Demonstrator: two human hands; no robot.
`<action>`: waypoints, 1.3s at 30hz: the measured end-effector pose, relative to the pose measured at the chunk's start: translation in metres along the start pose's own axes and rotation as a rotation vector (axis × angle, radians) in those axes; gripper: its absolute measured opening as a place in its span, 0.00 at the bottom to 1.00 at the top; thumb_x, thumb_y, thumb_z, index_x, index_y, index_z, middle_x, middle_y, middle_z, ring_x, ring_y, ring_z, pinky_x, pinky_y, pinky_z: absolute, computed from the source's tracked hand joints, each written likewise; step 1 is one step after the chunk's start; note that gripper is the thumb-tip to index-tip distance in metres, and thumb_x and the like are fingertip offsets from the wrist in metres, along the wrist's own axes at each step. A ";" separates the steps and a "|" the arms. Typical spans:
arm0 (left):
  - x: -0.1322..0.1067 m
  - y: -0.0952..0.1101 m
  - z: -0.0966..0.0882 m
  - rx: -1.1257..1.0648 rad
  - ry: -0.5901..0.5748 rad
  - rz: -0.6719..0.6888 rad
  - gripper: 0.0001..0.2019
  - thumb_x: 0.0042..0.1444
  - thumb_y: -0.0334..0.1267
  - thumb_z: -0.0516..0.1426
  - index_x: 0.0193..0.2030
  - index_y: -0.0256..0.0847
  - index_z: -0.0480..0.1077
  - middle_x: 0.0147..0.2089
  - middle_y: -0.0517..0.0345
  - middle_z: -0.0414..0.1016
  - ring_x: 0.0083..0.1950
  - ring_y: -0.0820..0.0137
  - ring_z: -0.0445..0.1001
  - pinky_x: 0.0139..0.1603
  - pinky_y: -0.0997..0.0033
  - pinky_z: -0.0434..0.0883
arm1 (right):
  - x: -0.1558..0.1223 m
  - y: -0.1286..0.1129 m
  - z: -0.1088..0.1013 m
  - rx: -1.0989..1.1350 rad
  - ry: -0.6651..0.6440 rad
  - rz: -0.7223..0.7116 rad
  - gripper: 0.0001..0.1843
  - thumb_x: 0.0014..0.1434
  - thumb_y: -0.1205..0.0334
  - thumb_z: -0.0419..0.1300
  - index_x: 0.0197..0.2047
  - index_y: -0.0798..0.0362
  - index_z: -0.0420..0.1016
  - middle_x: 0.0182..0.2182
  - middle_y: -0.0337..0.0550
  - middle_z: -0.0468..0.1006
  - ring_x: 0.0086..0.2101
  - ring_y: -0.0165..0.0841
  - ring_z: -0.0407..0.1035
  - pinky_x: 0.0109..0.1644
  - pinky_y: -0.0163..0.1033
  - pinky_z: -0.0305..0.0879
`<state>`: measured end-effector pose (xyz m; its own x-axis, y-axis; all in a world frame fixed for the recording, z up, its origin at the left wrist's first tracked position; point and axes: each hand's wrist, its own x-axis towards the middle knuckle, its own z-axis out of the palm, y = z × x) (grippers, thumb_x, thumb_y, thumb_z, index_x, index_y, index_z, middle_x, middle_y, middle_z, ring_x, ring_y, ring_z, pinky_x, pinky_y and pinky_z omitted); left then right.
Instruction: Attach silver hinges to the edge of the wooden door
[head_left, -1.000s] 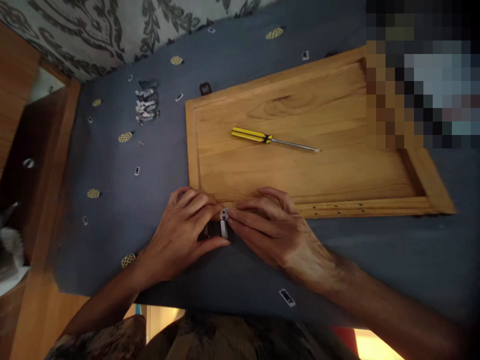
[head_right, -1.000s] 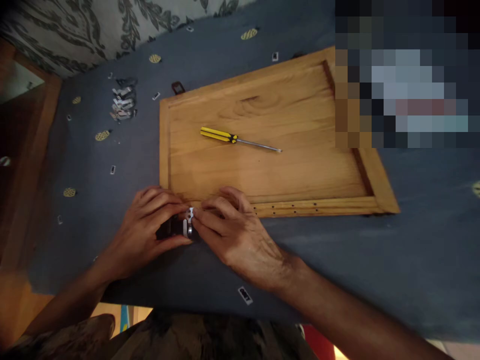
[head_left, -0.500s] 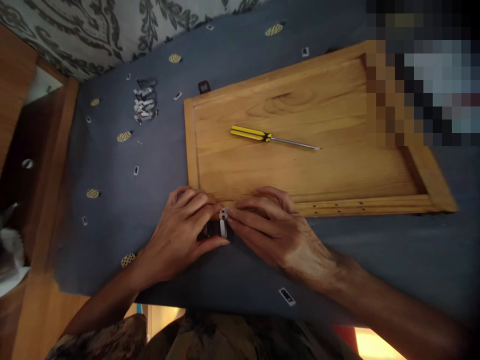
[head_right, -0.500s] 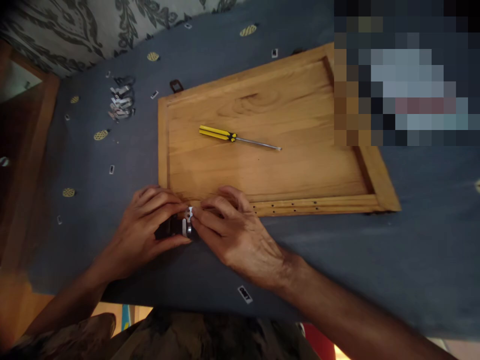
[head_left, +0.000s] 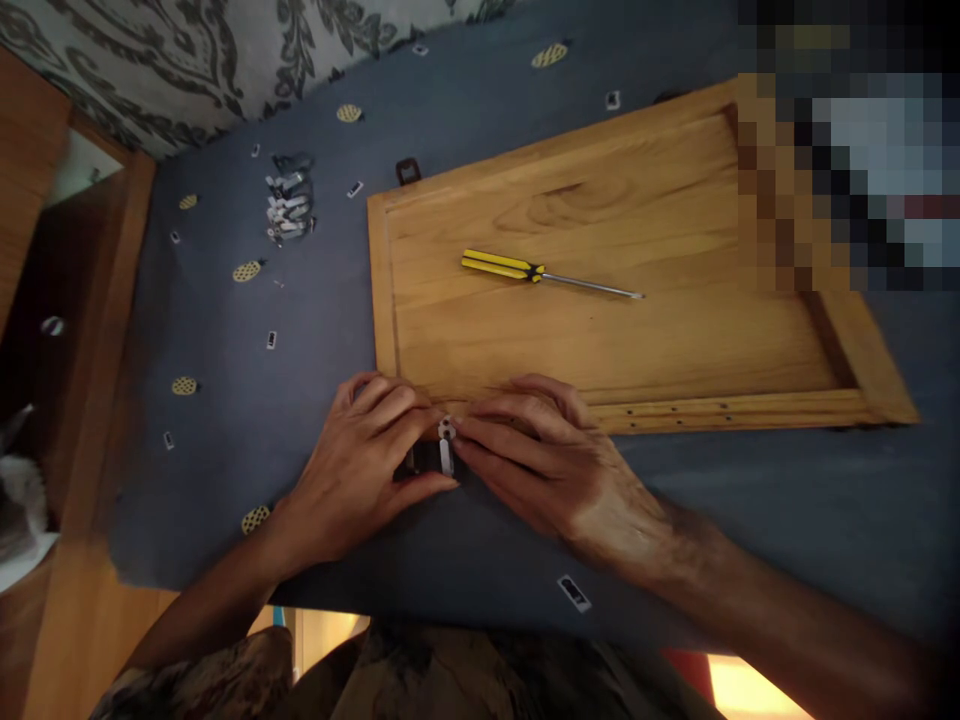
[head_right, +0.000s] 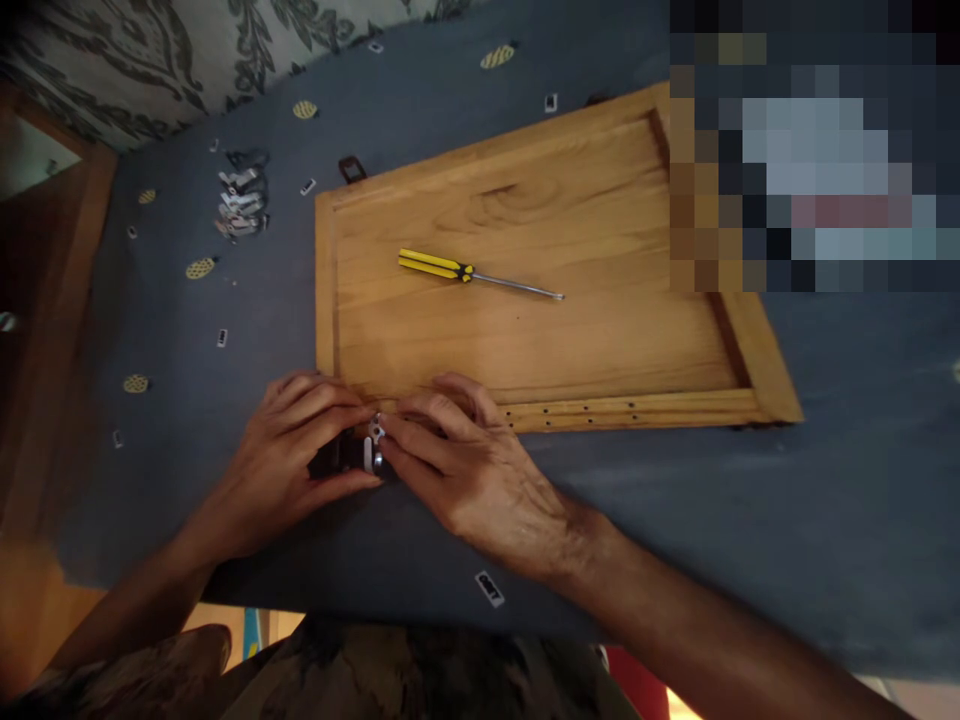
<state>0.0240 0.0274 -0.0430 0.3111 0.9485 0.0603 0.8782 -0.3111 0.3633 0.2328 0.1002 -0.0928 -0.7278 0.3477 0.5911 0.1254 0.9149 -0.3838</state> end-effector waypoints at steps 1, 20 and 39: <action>0.000 0.000 0.000 -0.004 -0.002 -0.001 0.13 0.66 0.48 0.60 0.49 0.42 0.73 0.46 0.52 0.78 0.50 0.58 0.71 0.55 0.52 0.66 | 0.000 0.000 0.000 0.002 -0.002 0.000 0.06 0.67 0.68 0.61 0.45 0.57 0.80 0.45 0.41 0.85 0.48 0.37 0.73 0.60 0.52 0.65; 0.001 -0.001 0.000 0.025 -0.006 0.018 0.15 0.66 0.50 0.60 0.48 0.42 0.71 0.46 0.52 0.78 0.50 0.58 0.71 0.53 0.51 0.66 | -0.001 0.000 0.000 -0.006 -0.016 0.019 0.08 0.70 0.66 0.58 0.43 0.50 0.80 0.43 0.37 0.86 0.47 0.35 0.74 0.62 0.52 0.61; 0.002 0.000 -0.001 0.034 0.004 0.042 0.14 0.69 0.50 0.55 0.47 0.39 0.71 0.46 0.52 0.78 0.48 0.59 0.72 0.48 0.54 0.67 | -0.003 0.000 0.002 -0.003 -0.041 0.023 0.08 0.70 0.65 0.58 0.44 0.51 0.79 0.44 0.38 0.84 0.48 0.35 0.72 0.65 0.51 0.57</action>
<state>0.0240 0.0294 -0.0424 0.3468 0.9346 0.0792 0.8761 -0.3529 0.3286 0.2339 0.0987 -0.0956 -0.7517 0.3599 0.5526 0.1445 0.9074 -0.3946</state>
